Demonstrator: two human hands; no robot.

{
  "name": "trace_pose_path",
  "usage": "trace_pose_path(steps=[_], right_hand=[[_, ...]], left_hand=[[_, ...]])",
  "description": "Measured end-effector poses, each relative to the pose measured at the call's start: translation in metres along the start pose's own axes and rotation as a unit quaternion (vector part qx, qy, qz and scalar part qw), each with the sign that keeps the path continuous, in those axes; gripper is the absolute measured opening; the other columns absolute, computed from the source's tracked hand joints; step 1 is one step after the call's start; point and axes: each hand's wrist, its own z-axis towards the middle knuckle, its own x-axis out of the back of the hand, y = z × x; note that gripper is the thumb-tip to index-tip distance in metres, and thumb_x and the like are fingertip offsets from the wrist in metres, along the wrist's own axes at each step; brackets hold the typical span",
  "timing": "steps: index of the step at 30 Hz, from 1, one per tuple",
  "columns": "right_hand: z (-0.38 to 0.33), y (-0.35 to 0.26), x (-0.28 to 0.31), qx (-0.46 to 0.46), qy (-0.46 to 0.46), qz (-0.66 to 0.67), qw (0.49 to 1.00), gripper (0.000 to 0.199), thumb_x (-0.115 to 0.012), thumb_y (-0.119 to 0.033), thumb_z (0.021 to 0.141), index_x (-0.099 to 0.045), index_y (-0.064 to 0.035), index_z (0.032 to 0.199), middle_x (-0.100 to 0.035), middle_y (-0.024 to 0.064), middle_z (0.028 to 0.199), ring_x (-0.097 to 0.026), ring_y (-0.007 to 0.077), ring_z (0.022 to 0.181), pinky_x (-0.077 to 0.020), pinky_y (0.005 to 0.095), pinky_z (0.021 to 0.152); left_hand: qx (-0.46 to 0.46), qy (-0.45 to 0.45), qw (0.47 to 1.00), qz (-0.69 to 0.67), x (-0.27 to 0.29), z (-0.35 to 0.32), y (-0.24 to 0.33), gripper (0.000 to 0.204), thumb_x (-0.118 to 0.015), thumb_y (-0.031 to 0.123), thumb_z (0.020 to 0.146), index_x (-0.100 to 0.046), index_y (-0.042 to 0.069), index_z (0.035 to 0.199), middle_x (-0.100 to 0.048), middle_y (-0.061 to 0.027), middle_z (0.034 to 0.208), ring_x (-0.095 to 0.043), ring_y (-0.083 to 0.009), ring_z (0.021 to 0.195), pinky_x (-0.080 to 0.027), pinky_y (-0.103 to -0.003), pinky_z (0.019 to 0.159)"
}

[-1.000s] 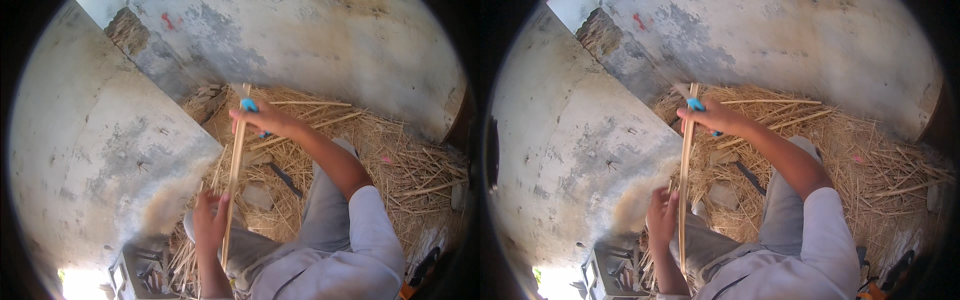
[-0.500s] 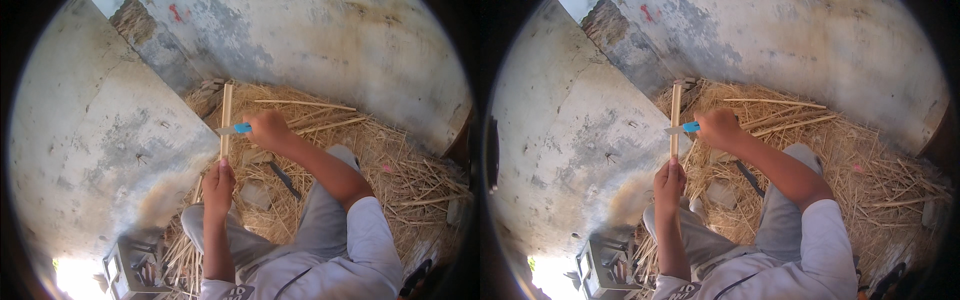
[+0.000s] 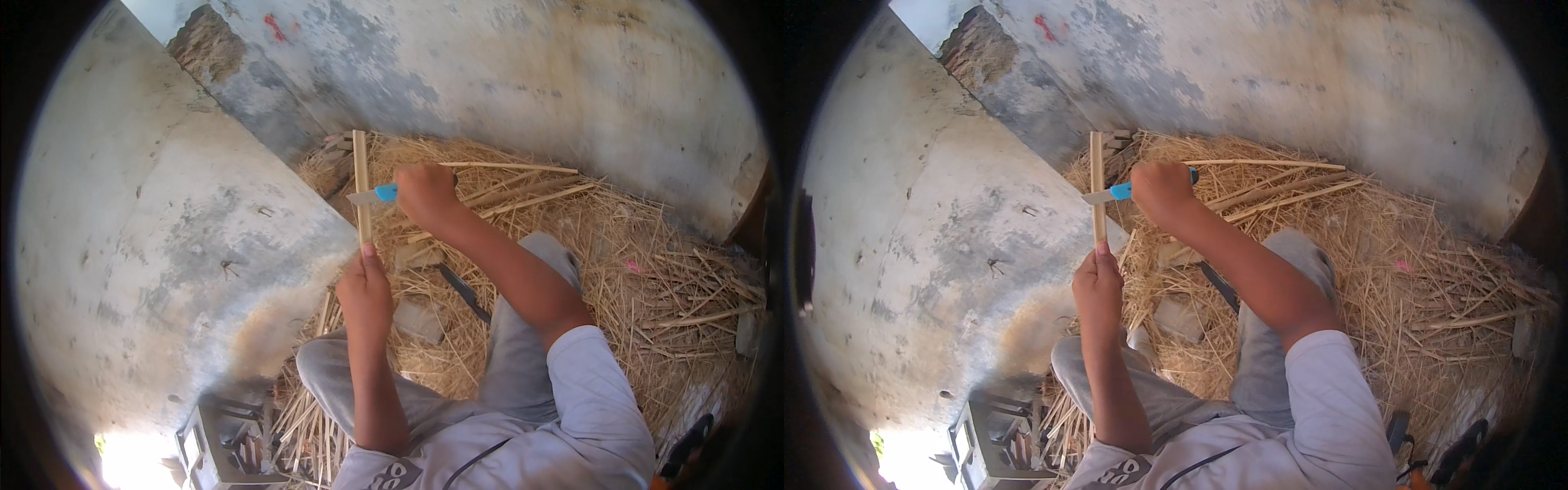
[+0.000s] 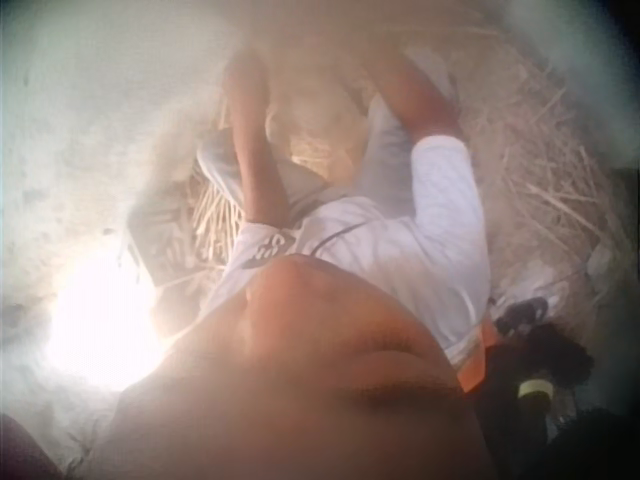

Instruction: The person sits on a straw-covered floor and uses a knife to shave and smooth long bamboo strips. They hold the strip with one hand and scrape along its length with the other, occasionally switching to a blue-handled tool to continue smoothing the surface.

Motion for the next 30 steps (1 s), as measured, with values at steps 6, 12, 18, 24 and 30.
trace_pose_path(steps=[6,12,18,24,30], right_hand=[[0.011,-0.010,-0.002,-0.007,-0.004,0.003,1.000,0.008,-0.069,-0.012,0.078,-0.067,-0.0075,0.072,-0.067,0.0127,0.063,-0.070,0.0311,0.060,-0.0530,0.0432,0.054],[0.028,-0.007,-0.013,-0.057,-0.050,-0.001,0.997,0.011,-0.069,-0.014,0.080,-0.068,-0.0058,0.072,-0.068,0.0141,0.066,-0.071,0.0321,0.064,-0.0531,0.0430,0.055],[0.062,0.016,-0.023,-0.221,-0.142,-0.060,0.963,0.015,-0.066,-0.013,0.089,-0.074,-0.0020,0.084,-0.072,0.0149,0.077,-0.072,0.0263,0.071,-0.0538,0.0411,0.057],[0.070,0.095,-0.029,-0.299,-0.113,0.023,0.947,0.020,-0.065,-0.018,0.093,-0.074,-0.0005,0.090,-0.070,0.0107,0.073,-0.068,0.0227,0.063,-0.0522,0.0369,0.052],[0.029,0.020,-0.004,-0.093,-0.243,0.053,0.964,0.019,-0.069,-0.020,0.087,-0.071,-0.0009,0.086,-0.066,0.0108,0.066,-0.066,0.0234,0.057,-0.0531,0.0384,0.053]], left_hand=[[-0.008,0.017,1.000,0.013,0.003,0.009,-0.009,0.046,-0.045,0.036,0.107,-0.055,0.003,0.076,-0.048,-0.0033,0.060,-0.044,-0.0138,0.057,-0.036,-0.033,0.055],[0.017,0.013,0.999,0.044,0.002,0.010,-0.014,0.046,-0.043,0.035,0.107,-0.056,0.000,0.079,-0.051,-0.0074,0.062,-0.046,-0.0177,0.058,-0.038,-0.038,0.057],[0.052,-0.058,0.994,0.071,0.001,-0.008,-0.023,0.047,-0.043,0.034,0.107,-0.057,0.000,0.079,-0.052,-0.0091,0.062,-0.047,-0.0172,0.057,-0.039,-0.039,0.055],[0.094,-0.143,0.972,-0.161,-0.009,-0.044,-0.045,0.042,-0.050,0.037,0.106,-0.054,0.010,0.074,-0.042,0.0061,0.060,-0.037,-0.0049,0.052,-0.028,-0.023,0.048],[0.115,-0.117,0.967,-0.193,-0.002,-0.029,-0.083,0.040,-0.051,0.037,0.106,-0.054,0.011,0.076,-0.041,0.0076,0.060,-0.034,-0.0021,0.050,-0.024,-0.021,0.045]])
